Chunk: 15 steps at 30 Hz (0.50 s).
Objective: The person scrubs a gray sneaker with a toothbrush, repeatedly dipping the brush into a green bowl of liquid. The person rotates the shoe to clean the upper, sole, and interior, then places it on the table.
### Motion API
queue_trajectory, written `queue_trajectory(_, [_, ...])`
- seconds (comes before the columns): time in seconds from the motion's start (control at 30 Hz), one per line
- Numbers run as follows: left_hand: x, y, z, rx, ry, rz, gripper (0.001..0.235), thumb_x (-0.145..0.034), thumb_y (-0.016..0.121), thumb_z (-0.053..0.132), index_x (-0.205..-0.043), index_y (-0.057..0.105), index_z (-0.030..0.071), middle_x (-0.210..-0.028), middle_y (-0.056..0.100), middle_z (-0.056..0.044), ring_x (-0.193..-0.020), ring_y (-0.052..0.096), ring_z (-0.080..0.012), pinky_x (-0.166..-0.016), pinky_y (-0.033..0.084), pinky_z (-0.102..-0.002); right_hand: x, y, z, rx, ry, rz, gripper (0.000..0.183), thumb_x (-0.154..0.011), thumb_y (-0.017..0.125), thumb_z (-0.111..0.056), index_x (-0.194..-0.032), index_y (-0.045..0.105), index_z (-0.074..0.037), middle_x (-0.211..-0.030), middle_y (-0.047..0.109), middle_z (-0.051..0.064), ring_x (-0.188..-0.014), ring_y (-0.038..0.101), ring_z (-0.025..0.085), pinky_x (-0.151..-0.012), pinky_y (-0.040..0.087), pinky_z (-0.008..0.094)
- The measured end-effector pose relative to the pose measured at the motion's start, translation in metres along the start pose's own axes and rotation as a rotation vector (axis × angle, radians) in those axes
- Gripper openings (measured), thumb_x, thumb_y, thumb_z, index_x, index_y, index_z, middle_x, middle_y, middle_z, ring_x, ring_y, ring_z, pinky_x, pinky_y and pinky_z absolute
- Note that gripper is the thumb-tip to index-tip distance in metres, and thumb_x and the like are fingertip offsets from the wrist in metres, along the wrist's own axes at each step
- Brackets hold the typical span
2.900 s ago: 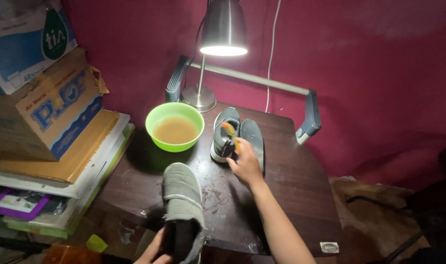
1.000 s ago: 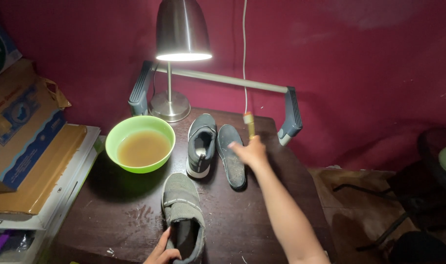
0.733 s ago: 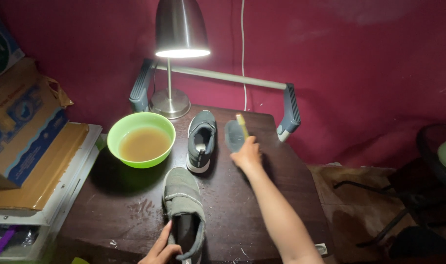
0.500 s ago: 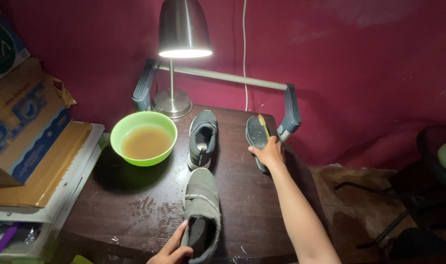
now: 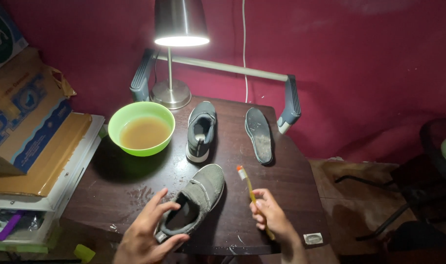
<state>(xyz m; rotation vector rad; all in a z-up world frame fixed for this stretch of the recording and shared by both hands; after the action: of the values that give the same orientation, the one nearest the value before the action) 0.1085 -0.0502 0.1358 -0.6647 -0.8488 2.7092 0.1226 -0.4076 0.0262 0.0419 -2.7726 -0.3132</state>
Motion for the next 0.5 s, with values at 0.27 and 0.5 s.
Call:
queue_trajectory(0.27, [-0.004,0.045,-0.020,-0.452,-0.350,-0.357,0.063,-0.069,0.093,0.062,-0.113,0.064,0.028,-0.165,0.026,0.002,-0.126,0.054,-0.0307,-0.088,0.063,-0.057,0.037,0.036,0.012,-0.155,0.039,-0.098,0.027,-0.104,0.049,-0.018,-0.128,0.057,-0.007,-0.069,0.045,0.004,-0.040,0.027,0.004,-0.032,0.023,0.020])
queue_trajectory(0.5, [0.014,-0.008,-0.041,-0.439,-0.571,-0.271,0.035,-0.069,0.086,0.040,-0.102,0.075,0.038,-0.152,0.046,0.034,-0.113,0.072,-0.0163,-0.093,0.062,-0.049,0.028,0.040,0.010,-0.078,-0.020,-0.243,0.055,-0.093,0.060,-0.010,-0.147,0.048,-0.008,-0.082,0.055,0.009,-0.042,0.035,0.008,-0.032,0.030,0.022])
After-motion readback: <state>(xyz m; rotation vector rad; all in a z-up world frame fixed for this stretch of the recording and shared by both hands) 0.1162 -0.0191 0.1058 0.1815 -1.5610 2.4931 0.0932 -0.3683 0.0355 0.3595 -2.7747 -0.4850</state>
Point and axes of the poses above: each hand's wrist, its own x-axis away from the middle knuckle, its own y-axis out of the palm, z = x × y, the point moved 6 cm from there along -x, towards the middle knuckle
